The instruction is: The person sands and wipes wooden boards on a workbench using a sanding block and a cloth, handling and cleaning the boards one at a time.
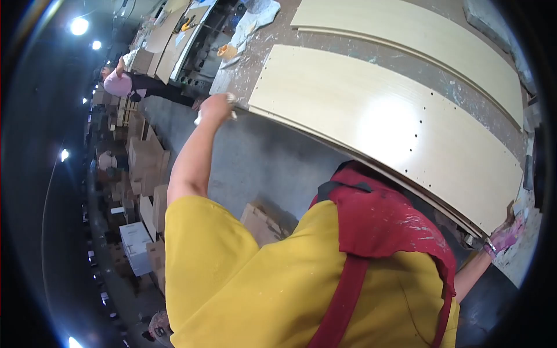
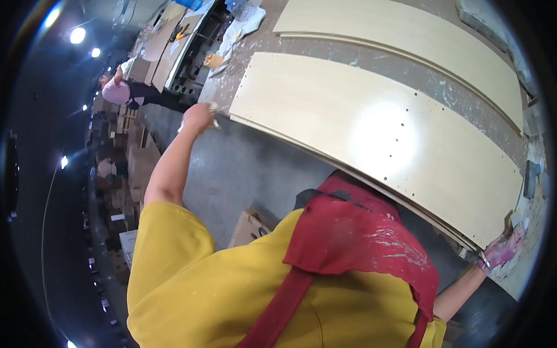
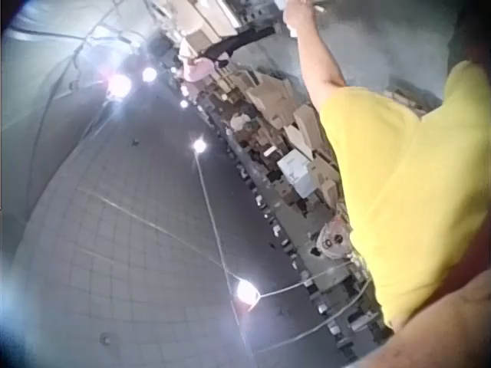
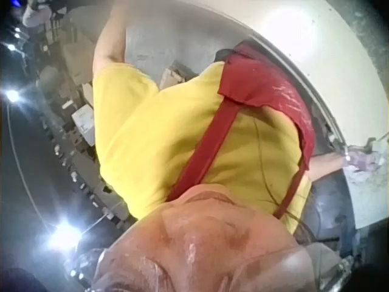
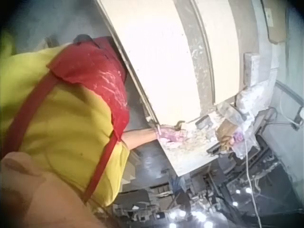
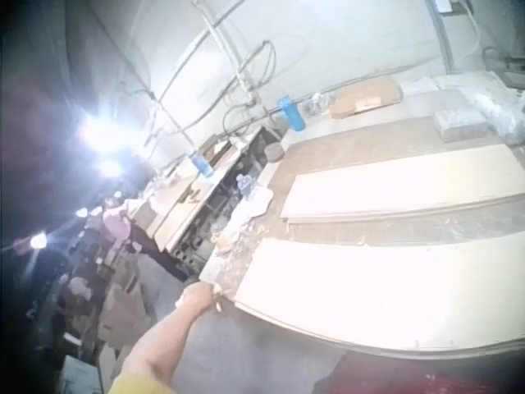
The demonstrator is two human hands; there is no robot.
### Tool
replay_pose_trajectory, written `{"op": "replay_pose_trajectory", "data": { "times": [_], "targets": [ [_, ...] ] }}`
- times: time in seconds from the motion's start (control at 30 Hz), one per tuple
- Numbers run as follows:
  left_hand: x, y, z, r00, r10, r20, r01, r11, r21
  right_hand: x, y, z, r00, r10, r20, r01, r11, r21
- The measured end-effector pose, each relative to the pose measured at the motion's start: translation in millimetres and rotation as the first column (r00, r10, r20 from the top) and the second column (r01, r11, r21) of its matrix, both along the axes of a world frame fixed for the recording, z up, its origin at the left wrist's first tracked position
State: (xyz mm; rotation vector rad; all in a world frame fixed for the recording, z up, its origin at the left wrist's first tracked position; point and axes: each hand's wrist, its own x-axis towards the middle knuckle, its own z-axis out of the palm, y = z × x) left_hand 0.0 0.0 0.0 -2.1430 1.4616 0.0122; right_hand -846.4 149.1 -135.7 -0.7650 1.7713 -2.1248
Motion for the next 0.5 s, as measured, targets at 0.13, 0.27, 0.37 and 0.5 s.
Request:
{"op": "replay_pose_trajectory", "data": {
  "times": [0.13,0.27,0.37,0.5],
  "targets": [
    [13.2,-6.2,22.5,0.937,-0.051,-0.345,-0.116,0.889,-0.444,-7.4,21.7,3.2,0.994,0.092,0.06,-0.094,0.995,0.026],
    [-13.4,-52.6,13.6,0.393,-0.051,-0.918,-0.491,0.833,-0.256,-35.3,1.6,11.4,0.925,0.13,0.356,-0.108,0.991,-0.082],
    [-27.4,-81.1,-1.6,0.213,0.078,-0.974,-0.497,0.867,-0.039,-38.9,-8.9,22.6,0.752,0.162,0.639,-0.119,0.987,-0.11],
    [-33.8,-120.0,-28.0,0.033,0.048,-0.998,-0.423,0.906,0.03,-86.5,-21.3,-6.9,0.877,0.259,0.405,-0.317,0.945,0.083]
  ]
}}
